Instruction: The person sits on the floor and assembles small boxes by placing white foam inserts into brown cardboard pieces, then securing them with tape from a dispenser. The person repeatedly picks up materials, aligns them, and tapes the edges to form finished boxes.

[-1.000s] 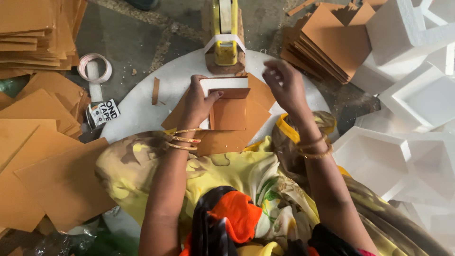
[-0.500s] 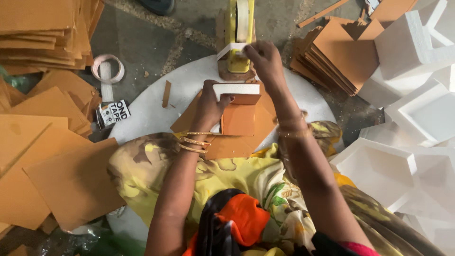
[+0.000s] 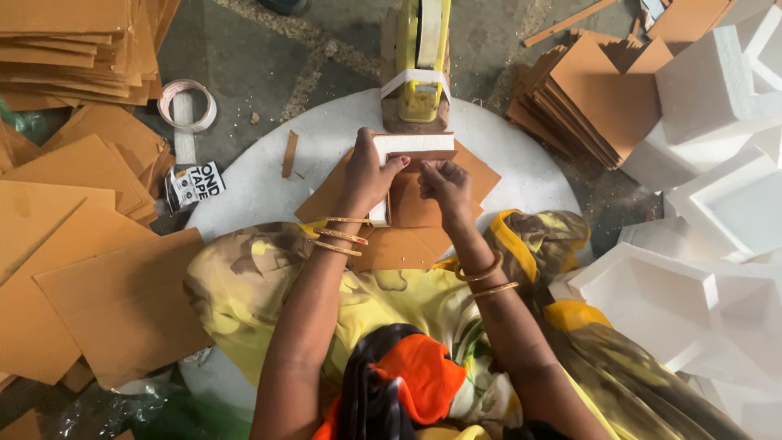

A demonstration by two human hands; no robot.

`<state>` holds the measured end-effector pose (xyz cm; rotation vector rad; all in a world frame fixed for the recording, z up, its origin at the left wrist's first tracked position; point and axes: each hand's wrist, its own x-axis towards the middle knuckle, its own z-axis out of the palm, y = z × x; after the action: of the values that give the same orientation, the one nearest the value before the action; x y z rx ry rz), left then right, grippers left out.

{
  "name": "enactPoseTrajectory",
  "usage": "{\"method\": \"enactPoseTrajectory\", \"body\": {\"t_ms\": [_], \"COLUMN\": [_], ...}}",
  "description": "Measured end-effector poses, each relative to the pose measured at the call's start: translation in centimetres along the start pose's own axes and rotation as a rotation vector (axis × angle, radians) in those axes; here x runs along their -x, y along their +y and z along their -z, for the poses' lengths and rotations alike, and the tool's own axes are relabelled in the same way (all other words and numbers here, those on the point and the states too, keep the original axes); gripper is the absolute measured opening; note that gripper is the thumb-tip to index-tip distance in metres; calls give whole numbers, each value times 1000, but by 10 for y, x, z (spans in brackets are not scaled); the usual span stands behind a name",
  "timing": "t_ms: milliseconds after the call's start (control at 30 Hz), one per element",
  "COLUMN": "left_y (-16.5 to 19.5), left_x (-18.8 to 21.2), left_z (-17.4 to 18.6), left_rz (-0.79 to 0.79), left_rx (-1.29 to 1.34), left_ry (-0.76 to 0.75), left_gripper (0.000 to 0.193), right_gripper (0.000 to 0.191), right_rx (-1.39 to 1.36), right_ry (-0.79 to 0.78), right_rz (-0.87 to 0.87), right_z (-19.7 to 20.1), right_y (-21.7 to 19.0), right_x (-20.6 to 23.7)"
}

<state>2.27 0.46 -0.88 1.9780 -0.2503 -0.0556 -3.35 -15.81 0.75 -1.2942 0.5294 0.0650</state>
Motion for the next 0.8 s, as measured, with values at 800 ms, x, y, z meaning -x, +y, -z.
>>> {"method": "enactPoseTrajectory", "body": {"t_ms": [800], "left_y": [5], "left_x": [-7], "left_z": [17], "left_rz": [134], "left_rx": [-17], "left_ry": [-80], "left_gripper": [49], "right_gripper": [56], "right_rx": [294], "right_ry": [-214], "right_rz": [462], "right_z": [26], "right_y": [-55], "right_x": [-45]}}
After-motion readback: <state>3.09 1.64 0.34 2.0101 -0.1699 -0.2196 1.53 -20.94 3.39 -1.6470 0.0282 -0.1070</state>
